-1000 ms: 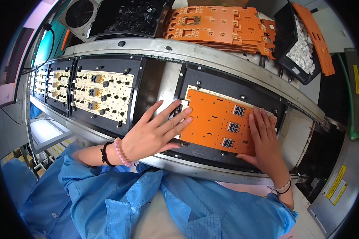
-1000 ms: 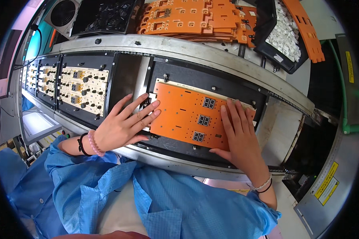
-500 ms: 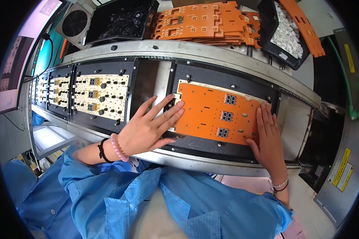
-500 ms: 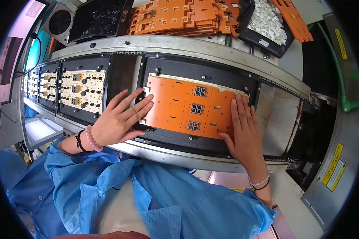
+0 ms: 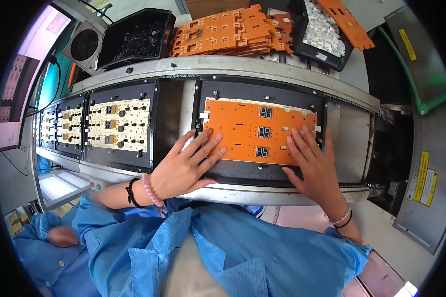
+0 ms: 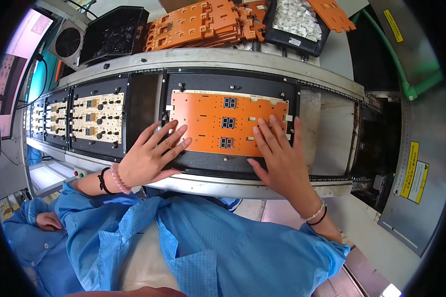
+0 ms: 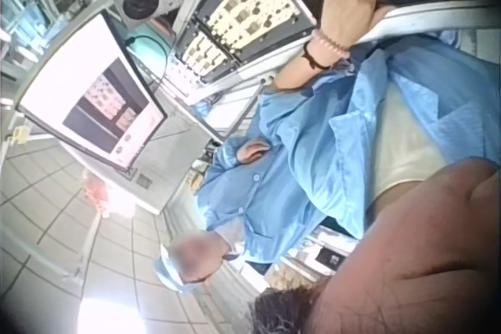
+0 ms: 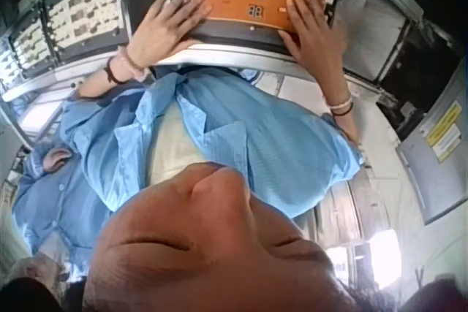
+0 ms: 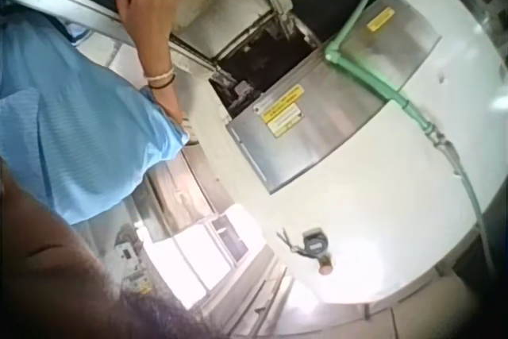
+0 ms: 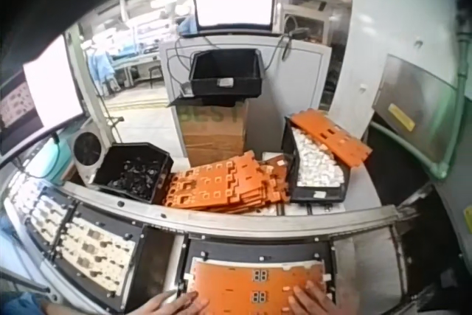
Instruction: Assembling electronic components onto circuit boards within protective orange frames on a manufacturing line.
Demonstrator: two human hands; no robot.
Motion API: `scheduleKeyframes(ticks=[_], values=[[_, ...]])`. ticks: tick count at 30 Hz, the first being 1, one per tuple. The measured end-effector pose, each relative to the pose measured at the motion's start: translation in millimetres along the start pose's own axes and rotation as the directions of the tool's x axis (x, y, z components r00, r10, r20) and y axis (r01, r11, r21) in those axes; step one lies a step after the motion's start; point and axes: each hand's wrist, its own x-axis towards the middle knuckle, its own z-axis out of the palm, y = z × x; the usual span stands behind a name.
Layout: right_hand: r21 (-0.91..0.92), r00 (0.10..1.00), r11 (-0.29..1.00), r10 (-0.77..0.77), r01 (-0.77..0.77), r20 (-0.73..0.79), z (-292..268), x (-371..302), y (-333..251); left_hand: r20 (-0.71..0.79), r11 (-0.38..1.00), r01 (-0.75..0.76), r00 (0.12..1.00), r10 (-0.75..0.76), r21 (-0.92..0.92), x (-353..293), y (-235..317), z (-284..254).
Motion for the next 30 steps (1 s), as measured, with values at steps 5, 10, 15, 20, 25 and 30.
scheduleKeyframes(ticks=[5,10,15,20,25,30], values=[[0.041,0.997,0.998,-0.057,0.055,0.054,-9,-11,18,-0.103,0.997,-0.046,0.994,0.039,-0.069,2,-13,2],[0.048,0.992,0.997,-0.063,0.058,0.11,-10,-17,28,-0.144,0.998,-0.059,0.988,0.06,0.011,-2,-18,13],[-0.008,0.981,0.997,-0.078,0.081,0.178,-23,-13,24,-0.189,0.996,-0.084,0.979,0.075,-0.041,3,-21,16],[0.014,0.995,0.998,-0.056,0.055,0.086,-11,-9,7,-0.281,0.99,-0.027,0.96,-0.013,-0.137,6,-14,28],[0.089,0.999,0.996,-0.007,0.002,0.052,3,-13,6,-0.362,0.991,0.022,0.93,-0.07,-0.135,8,-6,40],[0.131,0.999,0.991,0.0,-0.005,0.039,7,-11,3,-0.403,0.995,0.083,0.91,-0.1,-0.059,7,3,45]])
